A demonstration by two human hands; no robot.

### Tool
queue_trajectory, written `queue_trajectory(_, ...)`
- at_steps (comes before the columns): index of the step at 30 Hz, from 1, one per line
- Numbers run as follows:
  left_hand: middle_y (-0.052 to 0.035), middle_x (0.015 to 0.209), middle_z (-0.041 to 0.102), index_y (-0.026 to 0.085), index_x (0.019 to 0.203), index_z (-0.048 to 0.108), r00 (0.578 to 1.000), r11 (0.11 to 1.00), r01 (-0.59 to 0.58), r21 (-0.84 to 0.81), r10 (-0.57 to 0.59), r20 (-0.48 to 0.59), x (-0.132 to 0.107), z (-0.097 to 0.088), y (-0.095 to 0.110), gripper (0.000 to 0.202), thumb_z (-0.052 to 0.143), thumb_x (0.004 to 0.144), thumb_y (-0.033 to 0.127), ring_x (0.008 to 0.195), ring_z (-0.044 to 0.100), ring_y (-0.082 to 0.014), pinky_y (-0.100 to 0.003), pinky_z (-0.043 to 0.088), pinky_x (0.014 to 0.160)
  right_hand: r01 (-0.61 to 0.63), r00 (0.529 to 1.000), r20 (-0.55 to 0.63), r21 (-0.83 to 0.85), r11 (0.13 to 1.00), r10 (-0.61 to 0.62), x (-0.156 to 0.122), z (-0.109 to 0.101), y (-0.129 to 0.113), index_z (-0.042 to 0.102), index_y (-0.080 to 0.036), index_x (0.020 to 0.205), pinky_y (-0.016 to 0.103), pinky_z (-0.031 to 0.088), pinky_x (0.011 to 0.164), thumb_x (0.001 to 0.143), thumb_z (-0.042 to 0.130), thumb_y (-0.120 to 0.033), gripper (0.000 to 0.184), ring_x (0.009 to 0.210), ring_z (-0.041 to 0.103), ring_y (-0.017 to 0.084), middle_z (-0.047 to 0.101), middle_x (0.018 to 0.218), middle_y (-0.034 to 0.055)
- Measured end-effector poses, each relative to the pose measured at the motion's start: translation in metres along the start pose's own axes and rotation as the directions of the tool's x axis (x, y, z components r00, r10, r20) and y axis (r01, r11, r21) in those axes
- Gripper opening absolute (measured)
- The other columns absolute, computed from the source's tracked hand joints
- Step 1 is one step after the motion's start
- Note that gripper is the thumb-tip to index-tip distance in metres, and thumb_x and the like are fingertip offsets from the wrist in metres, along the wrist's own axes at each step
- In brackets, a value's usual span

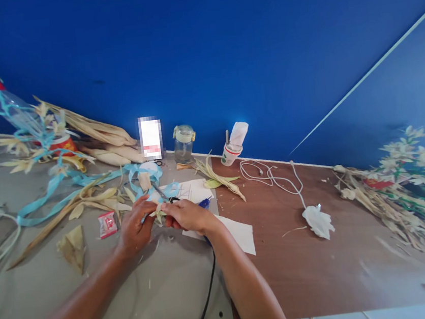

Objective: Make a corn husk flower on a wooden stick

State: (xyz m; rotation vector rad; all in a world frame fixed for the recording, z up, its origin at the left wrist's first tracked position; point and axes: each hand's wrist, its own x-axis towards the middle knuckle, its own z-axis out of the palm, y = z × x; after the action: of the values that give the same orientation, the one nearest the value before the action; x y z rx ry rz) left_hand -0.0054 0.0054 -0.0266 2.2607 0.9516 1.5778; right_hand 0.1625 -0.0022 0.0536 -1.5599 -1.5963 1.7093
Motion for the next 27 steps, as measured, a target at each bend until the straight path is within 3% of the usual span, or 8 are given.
queue_trajectory(7, -0.0008, 0.083, 0.071, 0.022, 0.088, 0.059, 1.0, 1.0, -0.006, -0.001, 0.006, 0.023, 0.0, -0.001, 0.0, 0.016, 0.047, 0.088, 0.012, 0.078, 0.065, -0.0138, -0.044, 0.042, 0.101, -0.011, 1.0, 0.024, 0.017, 1.0, 0.011, 0.0, 0.0, 0.0, 0.054, -0.015, 0.053, 0.019, 0.023, 0.04, 0.092, 0.042, -0.038, 0.047, 0.038, 0.031, 0.005, 0.041, 0.04, -0.0047)
queue_trajectory(16, -0.0009, 0.084, 0.072, 0.023, 0.092, 0.059, 0.999, 0.999, -0.036, 0.0, 0.036, -0.019, -0.001, -0.001, 0.001, 0.015, 0.049, 0.088, 0.012, 0.08, 0.066, -0.0142, -0.045, 0.043, 0.1, -0.126, 0.962, 0.272, 0.314, 0.941, 0.038, 0.01, -0.005, 0.016, 0.048, -0.015, 0.05, 0.017, 0.014, 0.033, 0.089, 0.038, -0.045, 0.05, 0.03, 0.023, 0.005, 0.037, 0.033, -0.0049)
queue_trajectory(21, -0.0018, 0.085, 0.072, 0.023, 0.092, 0.06, 1.0, 1.0, -0.012, -0.004, 0.012, -0.008, -0.001, -0.001, 0.0, 0.014, 0.049, 0.088, 0.014, 0.082, 0.067, -0.015, -0.046, 0.043, 0.102, -0.176, 0.936, 0.35, 0.404, 0.898, 0.026, 0.012, -0.008, 0.019, 0.049, -0.015, 0.051, 0.017, 0.014, 0.033, 0.09, 0.037, -0.045, 0.051, 0.03, 0.022, 0.005, 0.037, 0.034, -0.0041)
queue_trajectory(27, -0.0028, 0.083, 0.072, 0.022, 0.09, 0.06, 1.0, 1.0, 0.012, 0.01, -0.012, -0.027, -0.003, -0.001, -0.006, 0.014, 0.047, 0.089, 0.016, 0.082, 0.067, -0.0154, -0.045, 0.045, 0.1, -0.082, 0.965, 0.258, 0.493, 0.866, -0.055, 0.005, -0.018, 0.014, 0.049, -0.015, 0.05, 0.017, 0.015, 0.034, 0.089, 0.039, -0.048, 0.052, 0.032, 0.024, 0.005, 0.038, 0.035, -0.0038)
